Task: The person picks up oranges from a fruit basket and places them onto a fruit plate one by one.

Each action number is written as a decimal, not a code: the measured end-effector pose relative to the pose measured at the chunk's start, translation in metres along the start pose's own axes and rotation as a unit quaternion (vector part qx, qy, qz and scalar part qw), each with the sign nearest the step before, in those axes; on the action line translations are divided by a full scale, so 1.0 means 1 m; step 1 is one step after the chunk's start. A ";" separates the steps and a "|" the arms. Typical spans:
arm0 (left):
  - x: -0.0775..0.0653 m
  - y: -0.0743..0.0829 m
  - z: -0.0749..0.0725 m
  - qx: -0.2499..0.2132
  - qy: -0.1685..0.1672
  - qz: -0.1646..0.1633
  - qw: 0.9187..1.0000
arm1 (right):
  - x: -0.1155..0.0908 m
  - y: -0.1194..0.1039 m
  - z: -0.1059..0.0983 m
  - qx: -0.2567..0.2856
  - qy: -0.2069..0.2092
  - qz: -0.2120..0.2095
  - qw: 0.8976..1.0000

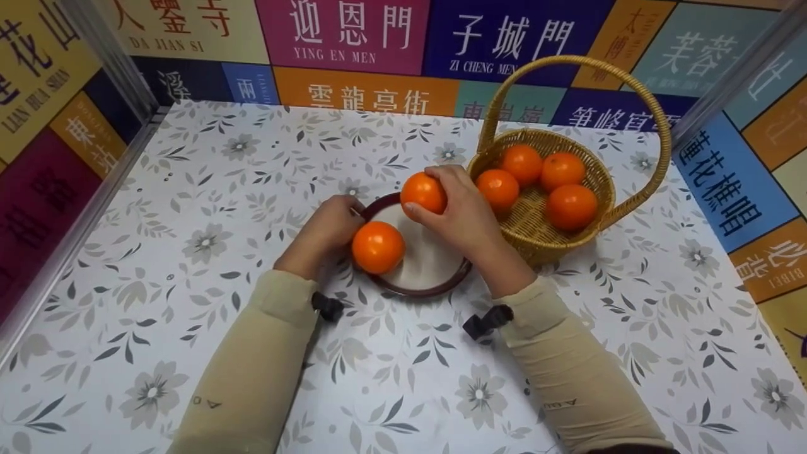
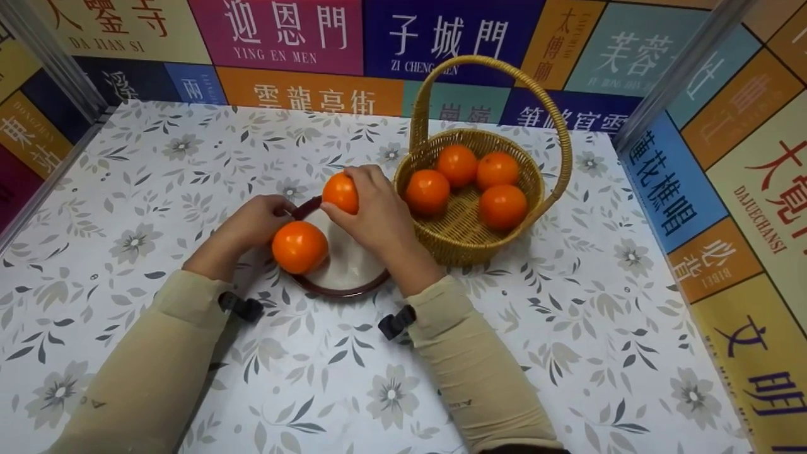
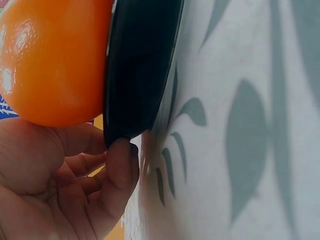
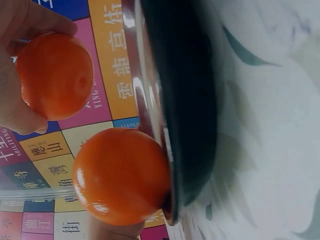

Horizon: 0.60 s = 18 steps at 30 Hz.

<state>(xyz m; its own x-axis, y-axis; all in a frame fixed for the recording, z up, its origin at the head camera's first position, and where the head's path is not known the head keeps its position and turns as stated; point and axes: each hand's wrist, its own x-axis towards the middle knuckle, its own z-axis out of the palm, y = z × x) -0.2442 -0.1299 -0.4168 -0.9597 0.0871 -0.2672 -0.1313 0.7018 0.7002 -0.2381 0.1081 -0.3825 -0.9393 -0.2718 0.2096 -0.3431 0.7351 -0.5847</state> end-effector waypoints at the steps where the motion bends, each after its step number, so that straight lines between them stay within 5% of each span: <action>1: 0.000 0.000 0.000 0.000 0.000 0.001 1.000 | 0.000 0.001 0.002 -0.001 -0.001 -0.002 1.000; 18: 0.001 0.000 0.000 0.000 0.003 0.001 1.000 | 0.004 0.014 0.023 -0.036 -0.018 -0.020 0.999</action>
<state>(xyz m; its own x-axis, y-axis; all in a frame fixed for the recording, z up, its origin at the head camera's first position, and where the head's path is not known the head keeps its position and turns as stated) -0.2448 -0.1300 -0.4172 -0.9616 0.0841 -0.2612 -0.1289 0.7018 0.7006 -0.2462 0.1030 -0.4074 -0.9241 -0.3241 0.2027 -0.3820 0.7649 -0.5187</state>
